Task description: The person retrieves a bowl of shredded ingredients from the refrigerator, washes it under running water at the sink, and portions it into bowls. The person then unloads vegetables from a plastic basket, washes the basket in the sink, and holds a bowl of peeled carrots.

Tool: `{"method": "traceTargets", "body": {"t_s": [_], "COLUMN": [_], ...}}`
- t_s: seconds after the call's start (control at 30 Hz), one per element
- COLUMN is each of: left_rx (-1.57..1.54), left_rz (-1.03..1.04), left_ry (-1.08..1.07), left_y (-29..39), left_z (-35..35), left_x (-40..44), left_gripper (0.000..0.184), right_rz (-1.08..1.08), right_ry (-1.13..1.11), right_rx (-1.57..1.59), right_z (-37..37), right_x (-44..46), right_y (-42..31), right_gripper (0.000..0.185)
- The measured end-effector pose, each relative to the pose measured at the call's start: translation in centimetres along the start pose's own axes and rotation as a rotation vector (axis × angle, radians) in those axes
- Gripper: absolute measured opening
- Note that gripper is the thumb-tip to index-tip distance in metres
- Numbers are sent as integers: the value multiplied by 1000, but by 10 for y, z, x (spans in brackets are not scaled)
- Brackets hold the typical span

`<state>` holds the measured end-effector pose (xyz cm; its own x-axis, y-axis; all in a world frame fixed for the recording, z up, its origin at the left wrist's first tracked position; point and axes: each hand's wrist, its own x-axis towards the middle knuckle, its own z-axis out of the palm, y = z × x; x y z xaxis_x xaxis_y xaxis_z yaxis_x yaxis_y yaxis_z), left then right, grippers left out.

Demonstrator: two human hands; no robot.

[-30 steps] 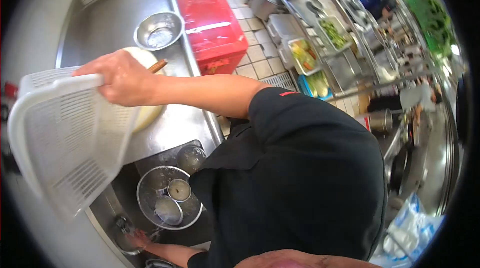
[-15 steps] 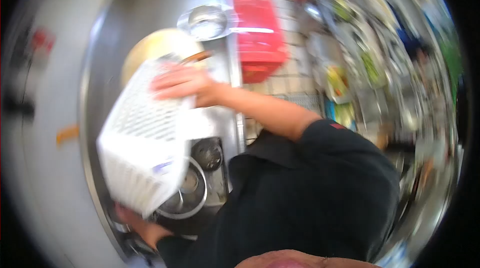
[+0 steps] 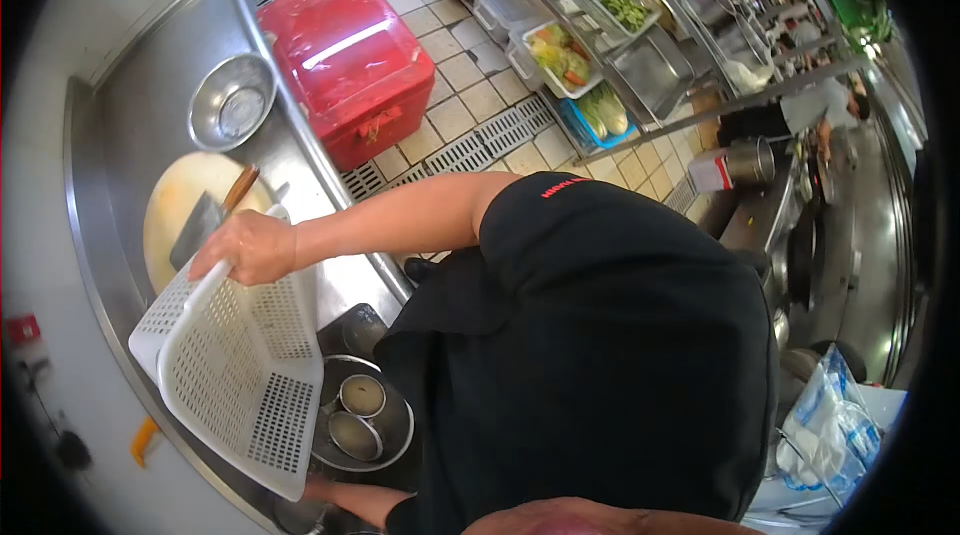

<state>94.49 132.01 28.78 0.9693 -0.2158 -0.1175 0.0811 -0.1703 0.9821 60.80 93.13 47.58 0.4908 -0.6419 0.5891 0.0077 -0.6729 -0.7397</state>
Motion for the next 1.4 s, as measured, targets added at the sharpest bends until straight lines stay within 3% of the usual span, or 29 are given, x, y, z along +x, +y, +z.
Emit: {"method": "traceTargets", "body": {"t_s": [0.07, 0.13, 0.27, 0.4, 0.47, 0.57, 0.63, 0.7, 0.73, 0.77, 0.83, 0.9, 0.97, 1.0, 1.1, 1.13, 1.17, 1.2, 1.23, 1.27, 1.3, 1.33, 1.37, 1.4], "left_rx": [-17, -35, -243, -120, 31, 333, 333, 503, 450, 397, 373, 425, 609, 498, 576, 502, 544, 545, 667, 809, 892, 970, 940, 915], "left_rz": [6, 32, 223, 563, 346, 339, 281, 242, 169, 95, 145, 59, 55, 140, -22, -65, -133, -156, -129, -86, -82, -82, -125, -177], "left_ry": [47, 27, -337, -628, -580, -834, -965, -1021, -1056, -1089, -1156, -1203, -1237, -1262, -1316, -1343, -1348, -1348, -1310, -1300, -1316, -1332, -1340, -1344], "left_y": [24, 56, 140, 205, 246, 279, 284, 281, 275, 265, 203, 198, 177, 118, 62, 55, 8, -14, -34, -68, -57, -42, -58, -82], "left_z": [16, 33, 113, 198, 246, 326, 396, 462, 498, 533, 604, 663, 723, 767, 857, 877, 918, 944, 971, 1004, 1017, 1032, 1055, 1074], "left_x": [-41, -80, -144, -172, -212, -243, -273, -308, -328, -344, -328, -392, -439, -430, -496, -526, -528, -550, -569, -581, -604, -630, -639, -649], "left_gripper": [67, 71, 74, 67, 55, 50, 51, 52, 53, 55, 59, 48, 28, 29, 26, 29, 34, 34, 34, 32, 33, 33, 34, 34], "right_rz": [-17, 118, 431, 614, 666, 731, 706, 710, 704, 712, 694, 839, 1000, 1045, 1211, 1297, 1327, 1503, 1508, 1574, 1483, 1749, 1769, 1965], "right_ry": [105, 202, 291, 393, 421, 477, 516, 556, 583, 489, 584, 794, 958, 997, 1093, 1124, 1114, 1175, 1175, 1244, 1293, 1448, 1601, 1397], "right_rx": [2, 115, 169, 270, 339, 425, 406, 413, 452, 378, 699, 321, 158, 356, 717, 721, 775, 780, 915, 846, 965, 776, 788, 600], "right_z": [-24, -64, -140, -231, -285, -376, -421, -475, -506, -537, -592, -631, -661, -673, -667, -655, -641, -631, -614, -601, -579, -575, -561, -571], "right_x": [-16, -18, -22, -46, -64, -96, -123, -145, -156, -171, -190, -234, -305, -331, -422, -450, -495, -519, -572, -582, -636, -605, -621, -584], "right_y": [0, -3, 25, 58, 73, 91, 134, 144, 150, 171, 175, 186, 211, 201, 181, 175, 177, 165, 168, 156, 158, 135, 130, 107], "right_gripper": [30, 25, 25, 28, 29, 30, 29, 29, 29, 44, 57, 64, 59, 58, 54, 48, 44, 37, 31, 27, 25, 24, 22, 18]}}
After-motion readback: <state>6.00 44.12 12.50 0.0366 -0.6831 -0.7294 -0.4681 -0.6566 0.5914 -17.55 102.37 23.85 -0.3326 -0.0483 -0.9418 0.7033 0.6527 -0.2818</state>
